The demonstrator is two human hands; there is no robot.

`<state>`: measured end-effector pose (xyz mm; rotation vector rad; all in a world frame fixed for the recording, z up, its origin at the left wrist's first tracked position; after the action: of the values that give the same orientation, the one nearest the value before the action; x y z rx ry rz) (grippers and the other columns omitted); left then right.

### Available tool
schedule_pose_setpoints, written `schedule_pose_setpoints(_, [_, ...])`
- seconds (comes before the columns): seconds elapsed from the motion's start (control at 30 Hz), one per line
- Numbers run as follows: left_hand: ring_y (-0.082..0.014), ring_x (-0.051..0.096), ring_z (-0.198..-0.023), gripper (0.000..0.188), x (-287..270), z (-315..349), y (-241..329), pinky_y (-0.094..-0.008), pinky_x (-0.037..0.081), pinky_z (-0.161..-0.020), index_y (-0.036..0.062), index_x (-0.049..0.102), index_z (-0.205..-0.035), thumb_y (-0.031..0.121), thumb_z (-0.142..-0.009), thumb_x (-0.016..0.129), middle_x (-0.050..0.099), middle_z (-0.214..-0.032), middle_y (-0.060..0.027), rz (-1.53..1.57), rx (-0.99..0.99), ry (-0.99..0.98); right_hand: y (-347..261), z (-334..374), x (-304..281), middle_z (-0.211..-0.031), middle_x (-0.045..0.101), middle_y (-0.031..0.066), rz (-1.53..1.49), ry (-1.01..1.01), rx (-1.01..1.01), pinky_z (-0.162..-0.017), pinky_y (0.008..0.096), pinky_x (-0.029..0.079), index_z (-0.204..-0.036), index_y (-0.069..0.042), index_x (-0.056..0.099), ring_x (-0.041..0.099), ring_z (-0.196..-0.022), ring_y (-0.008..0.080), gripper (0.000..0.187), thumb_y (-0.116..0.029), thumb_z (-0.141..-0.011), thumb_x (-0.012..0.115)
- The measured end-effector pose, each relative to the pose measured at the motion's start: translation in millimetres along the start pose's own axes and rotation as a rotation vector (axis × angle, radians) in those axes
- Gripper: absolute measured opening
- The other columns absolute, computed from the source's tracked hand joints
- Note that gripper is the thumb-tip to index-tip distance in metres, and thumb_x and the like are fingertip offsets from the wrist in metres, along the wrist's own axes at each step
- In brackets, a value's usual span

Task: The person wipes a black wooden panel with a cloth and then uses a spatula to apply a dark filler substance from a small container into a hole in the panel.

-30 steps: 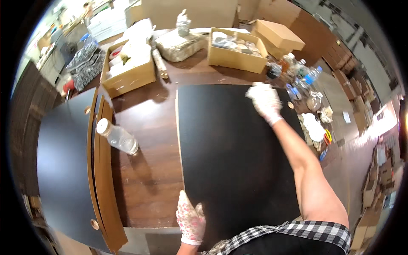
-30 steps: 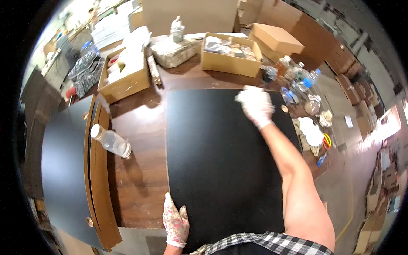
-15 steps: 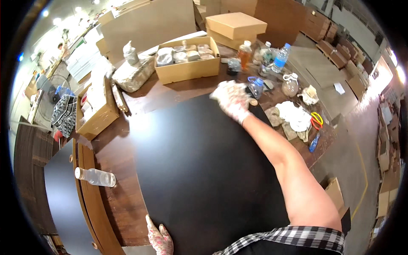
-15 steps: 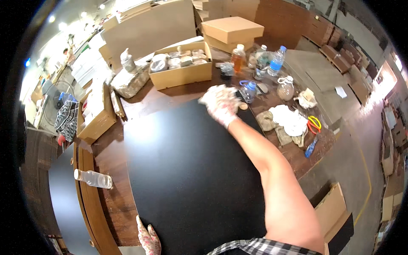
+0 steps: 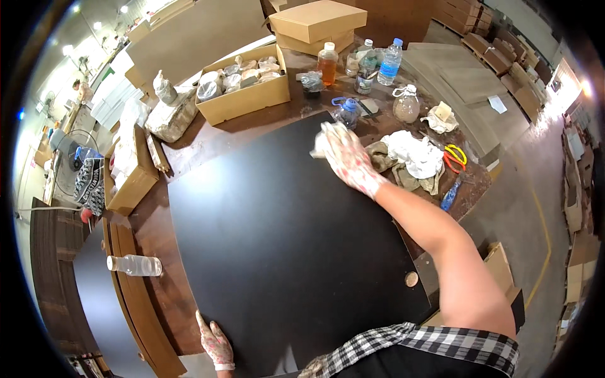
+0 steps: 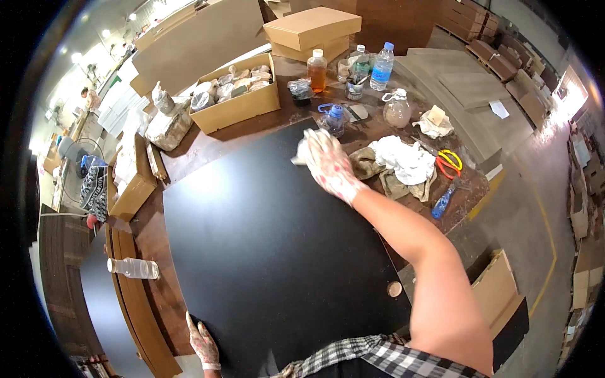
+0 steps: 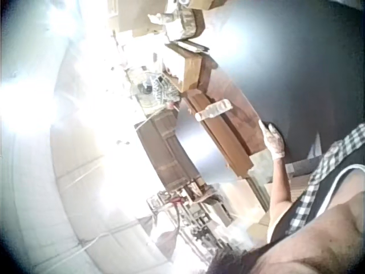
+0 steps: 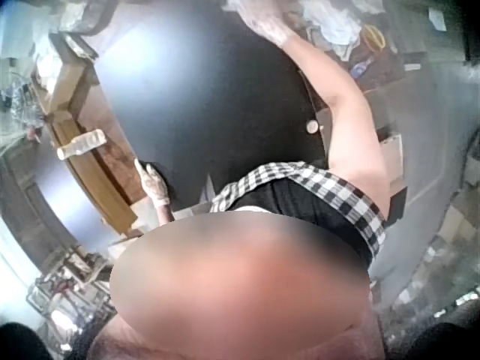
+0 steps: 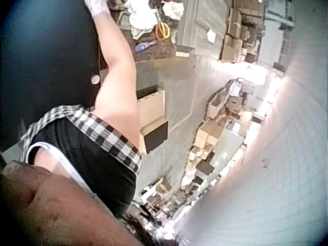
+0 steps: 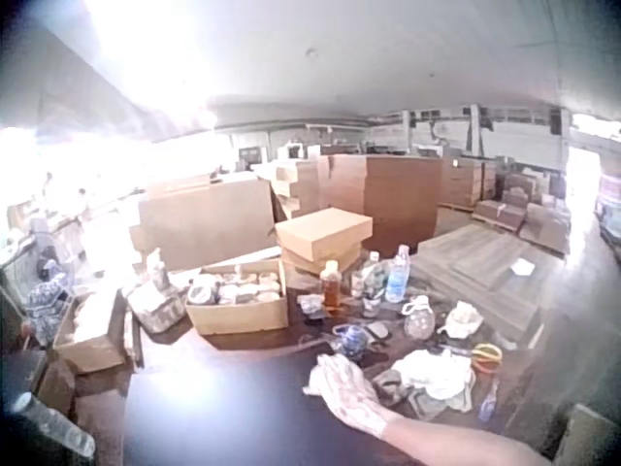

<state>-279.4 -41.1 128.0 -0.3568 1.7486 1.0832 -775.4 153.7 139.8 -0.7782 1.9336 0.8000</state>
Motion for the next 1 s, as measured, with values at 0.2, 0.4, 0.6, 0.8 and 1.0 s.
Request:
schedule_pose_setpoints(0.2, [-0.0261,0.059,-0.100,0.044,11.6,-2.4,-81.1,-0.0343,0.045,-0.089,-0.0025,0.050,-0.129,0.029,-0.099,0.046,0.062,-0.113,-0.0183,0.301,-0.168,-0.152,8.8,81.3,-26.1,-0.127,0.055,0.0147,-0.979,-0.100,0.131,-0.108,0.0356,0.037,-0.129,-0.002,0.050,0.050,-0.122,0.0276,0.040,-0.013,-0.091,0.056])
schedule_pose_setpoints(0.4, [-0.0170,0.055,-0.095,0.049,36.1,-7.5,-57.7,-0.0298,0.044,-0.088,-0.0058,0.058,-0.116,0.039,-0.100,0.046,0.064,-0.105,-0.0092,0.558,-0.315,-0.290,71.1,163.3,84.1,-0.137,0.050,0.0062,-1.570,-0.011,0.656,-0.108,0.0292,0.032,-0.133,-0.002,0.051,0.046,-0.126,0.0162,0.043,-0.015,-0.093,0.057])
schedule_pose_setpoints(0.6, [-0.0143,0.054,-0.098,0.052,31.2,0.2,-105.6,-0.0288,0.043,-0.090,-0.0081,0.056,-0.118,0.039,-0.099,0.047,0.062,-0.108,-0.0071,0.587,-0.309,-0.327,47.1,155.0,81.5,-0.133,0.053,0.0049,-1.726,-0.025,0.660,-0.104,0.0287,0.034,-0.134,-0.003,0.050,0.048,-0.122,0.0154,0.046,-0.017,-0.092,0.060])
schedule_pose_setpoints(0.8, [-0.0139,0.053,-0.100,0.049,20.7,7.9,-86.5,-0.0289,0.043,-0.091,-0.0077,0.057,-0.118,0.037,-0.100,0.048,0.061,-0.110,-0.0056,0.598,-0.336,-0.303,36.2,147.4,65.0,-0.129,0.056,0.0038,-1.733,-0.016,0.589,-0.101,0.0283,0.037,-0.134,-0.004,0.050,0.051,-0.118,0.0148,0.047,-0.017,-0.091,0.061])
schedule_pose_setpoints(1.0, [-0.0173,0.051,-0.110,0.052,17.6,8.0,-124.6,-0.0305,0.038,-0.100,-0.0032,0.052,-0.129,0.039,-0.098,0.049,0.055,-0.124,-0.0068,0.811,-0.560,-0.354,5.3,146.8,52.2,-0.121,0.060,0.0013,-1.715,-0.029,0.834,-0.090,0.0294,0.045,-0.134,-0.008,0.051,0.057,-0.105,0.0138,0.048,-0.016,-0.089,0.062])
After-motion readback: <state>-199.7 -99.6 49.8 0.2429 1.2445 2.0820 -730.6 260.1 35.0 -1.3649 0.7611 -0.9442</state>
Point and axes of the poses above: each hand's wrist, its own z-axis away from the middle knuckle, its own x-axis out of the palm, y = z × x, the point moved 9 cm from there along -z, towards the middle knuckle
